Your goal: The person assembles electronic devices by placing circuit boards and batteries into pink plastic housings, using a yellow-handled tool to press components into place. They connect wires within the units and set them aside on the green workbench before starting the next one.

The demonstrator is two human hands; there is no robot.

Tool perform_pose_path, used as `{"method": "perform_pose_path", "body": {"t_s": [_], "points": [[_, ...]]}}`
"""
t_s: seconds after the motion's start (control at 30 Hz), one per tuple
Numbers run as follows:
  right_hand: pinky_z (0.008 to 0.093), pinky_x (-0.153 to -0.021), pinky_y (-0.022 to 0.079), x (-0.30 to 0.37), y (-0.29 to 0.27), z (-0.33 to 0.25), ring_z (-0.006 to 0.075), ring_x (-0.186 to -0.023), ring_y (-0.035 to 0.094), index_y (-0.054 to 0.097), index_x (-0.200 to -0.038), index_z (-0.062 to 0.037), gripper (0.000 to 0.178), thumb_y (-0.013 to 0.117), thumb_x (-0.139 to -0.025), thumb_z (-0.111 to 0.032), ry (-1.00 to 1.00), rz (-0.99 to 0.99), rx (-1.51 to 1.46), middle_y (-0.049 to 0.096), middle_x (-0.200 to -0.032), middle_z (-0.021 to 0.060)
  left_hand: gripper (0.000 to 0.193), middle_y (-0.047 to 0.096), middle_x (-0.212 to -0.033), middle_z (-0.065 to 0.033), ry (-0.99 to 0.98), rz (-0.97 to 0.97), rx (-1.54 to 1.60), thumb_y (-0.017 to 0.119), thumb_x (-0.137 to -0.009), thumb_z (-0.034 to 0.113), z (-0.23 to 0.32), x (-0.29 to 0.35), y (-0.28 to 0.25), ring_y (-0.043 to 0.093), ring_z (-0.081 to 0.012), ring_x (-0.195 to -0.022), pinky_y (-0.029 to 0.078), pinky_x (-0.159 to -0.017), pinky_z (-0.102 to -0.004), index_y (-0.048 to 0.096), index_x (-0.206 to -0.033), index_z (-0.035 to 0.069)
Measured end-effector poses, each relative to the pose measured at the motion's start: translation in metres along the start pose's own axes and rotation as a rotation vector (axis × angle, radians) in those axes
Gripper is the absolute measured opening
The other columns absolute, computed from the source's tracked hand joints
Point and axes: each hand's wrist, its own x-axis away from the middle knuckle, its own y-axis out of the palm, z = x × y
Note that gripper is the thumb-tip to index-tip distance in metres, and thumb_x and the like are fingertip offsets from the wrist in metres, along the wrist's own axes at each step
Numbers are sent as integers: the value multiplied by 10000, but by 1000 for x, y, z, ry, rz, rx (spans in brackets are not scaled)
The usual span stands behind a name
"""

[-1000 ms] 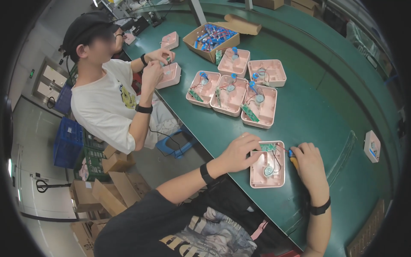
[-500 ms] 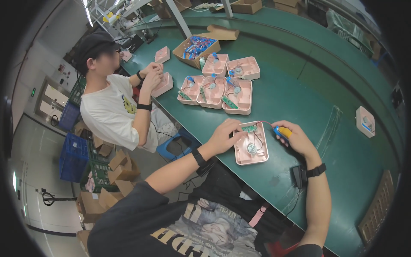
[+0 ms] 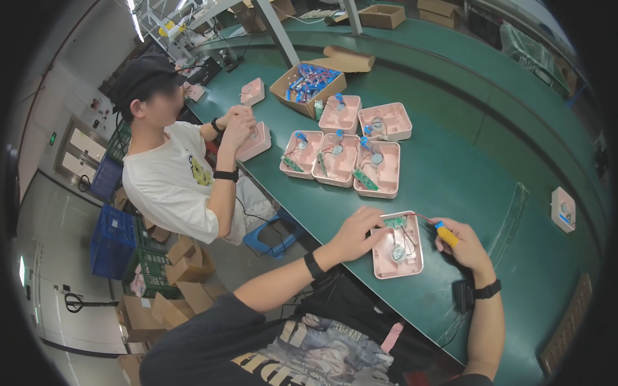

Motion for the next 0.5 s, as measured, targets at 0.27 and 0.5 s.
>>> {"method": "perform_pose_path", "body": {"t_s": [0.27,0.5], "points": [[239,-484,358,2,1,-6,67,-497,458,663,-1329,-49,321,460,-1172,-242,-35,52,-82,612,-677,26,201,675,-1143,-186,23,-20,12,754,-952,194,-3,-4,2,626,-400,-1071,519,-930,-466,682,-1014,18],[253,-577,471,-10,18,-37,104,-639,613,652,-1304,-21,283,528,-1152,-225,66,-61,-143,696,-797,60,139,699,-1111,-196,39,39,-52,740,-941,136,7,-7,-22,639,-420,-1041,526,-878,-469,689,-959,8]]}}
